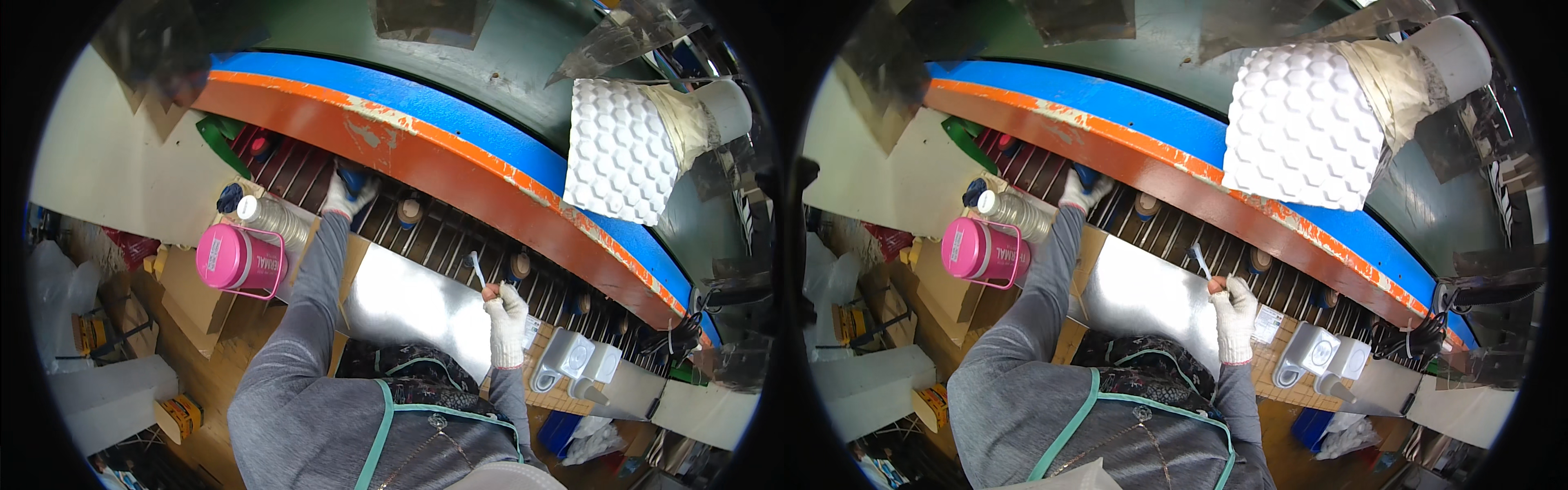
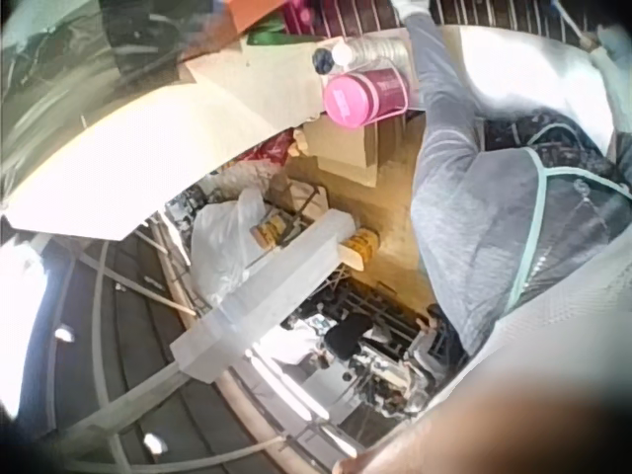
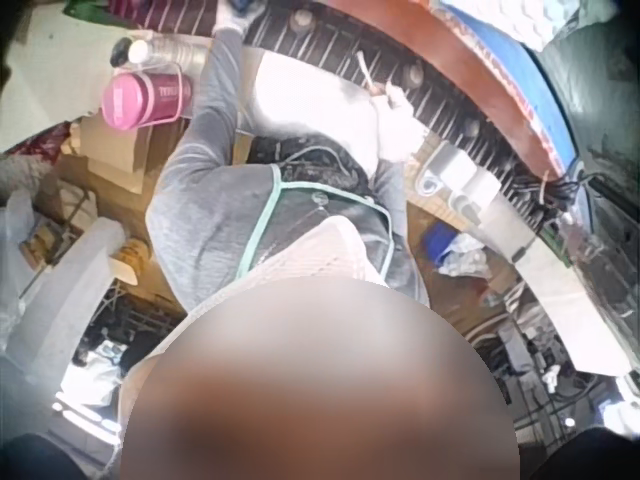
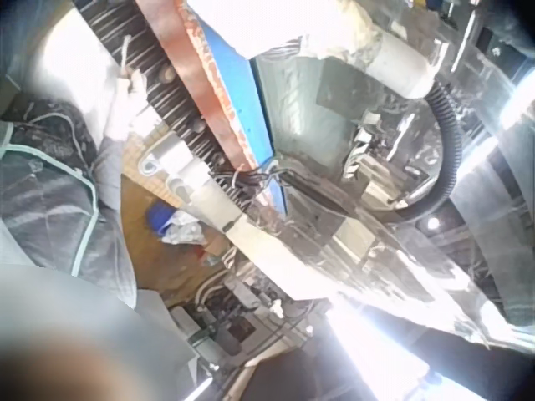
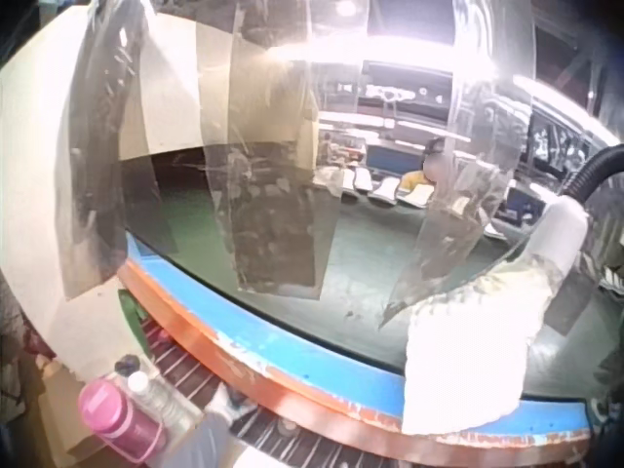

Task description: The person repeatedly paints the sole of a blue and black shoe using a small brush. They hold the shoe with one hand and apply paint with the other, dipping the brush into a container between strokes.

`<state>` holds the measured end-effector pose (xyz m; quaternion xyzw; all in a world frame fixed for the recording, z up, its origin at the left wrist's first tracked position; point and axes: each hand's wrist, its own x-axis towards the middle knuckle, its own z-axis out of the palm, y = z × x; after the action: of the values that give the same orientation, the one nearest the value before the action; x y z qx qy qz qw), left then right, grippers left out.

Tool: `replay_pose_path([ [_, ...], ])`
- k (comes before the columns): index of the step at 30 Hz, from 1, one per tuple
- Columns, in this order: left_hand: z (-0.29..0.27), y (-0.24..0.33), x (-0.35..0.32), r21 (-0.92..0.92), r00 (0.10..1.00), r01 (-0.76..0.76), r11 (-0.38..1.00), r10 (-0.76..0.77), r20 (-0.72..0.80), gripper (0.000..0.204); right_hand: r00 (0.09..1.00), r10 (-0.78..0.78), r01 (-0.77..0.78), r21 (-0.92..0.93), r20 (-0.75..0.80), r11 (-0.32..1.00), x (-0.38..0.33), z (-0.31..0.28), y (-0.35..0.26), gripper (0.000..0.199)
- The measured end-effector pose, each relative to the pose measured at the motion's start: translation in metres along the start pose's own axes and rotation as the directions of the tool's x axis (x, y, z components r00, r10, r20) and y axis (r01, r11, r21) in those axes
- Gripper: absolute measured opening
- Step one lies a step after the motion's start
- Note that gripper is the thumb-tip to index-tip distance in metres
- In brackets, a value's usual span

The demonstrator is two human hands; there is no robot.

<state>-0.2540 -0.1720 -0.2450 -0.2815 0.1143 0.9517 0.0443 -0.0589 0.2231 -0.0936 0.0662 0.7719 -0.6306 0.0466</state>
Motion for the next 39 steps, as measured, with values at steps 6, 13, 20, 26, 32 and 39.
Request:
replay_pose_path([
  [6, 0.008, 0.073, 0.028, -0.55, 0.893, 0.382, 0.742, -0.143, 0.427, 0.047, 0.993, 0.109, -0.11, 0.043, 0.035, 0.993, 0.008, 0.01, 0.017, 0.016],
  [13, -0.007, 0.09, 0.021, 0.027, 0.888, -0.391, 0.92, 0.385, -0.25, 0.06, 0.993, 0.006, 0.033, -0.335, 0.115, 0.942, 0.082, 0.094, 0.039, 0.04],
  [20, -0.01, 0.022, -0.014, 0.181, 0.854, -0.337, 0.924, 0.38, -0.354, 0.076, 0.982, -0.006, 0.131, -0.66, 0.188, 0.739, 0.168, 0.219, 0.06, 0.054],
  [26, -0.017, -0.058, -0.074, 0.2, 0.915, -0.147, 0.969, 0.21, -0.344, 0.092, 0.976, -0.116, 0.199, -0.528, 0.187, 0.825, 0.198, 0.213, 0.082, 0.043],
  [32, -0.03, -0.11, -0.105, 0.499, 0.981, 0.192, 0.845, -0.18, -0.072, 0.088, 0.946, -0.052, -0.045, 0.289, 0.32, 0.956, 0.143, 0.089, 0.058, 0.048],
  [39, -0.044, -0.194, -0.184, 0.57, 0.729, 0.301, 0.765, -0.57, 0.38, 0.084, 0.999, 0.04, -0.04, 0.003, -0.007, 0.999, -0.041, -0.044, 0.053, 0.039],
])
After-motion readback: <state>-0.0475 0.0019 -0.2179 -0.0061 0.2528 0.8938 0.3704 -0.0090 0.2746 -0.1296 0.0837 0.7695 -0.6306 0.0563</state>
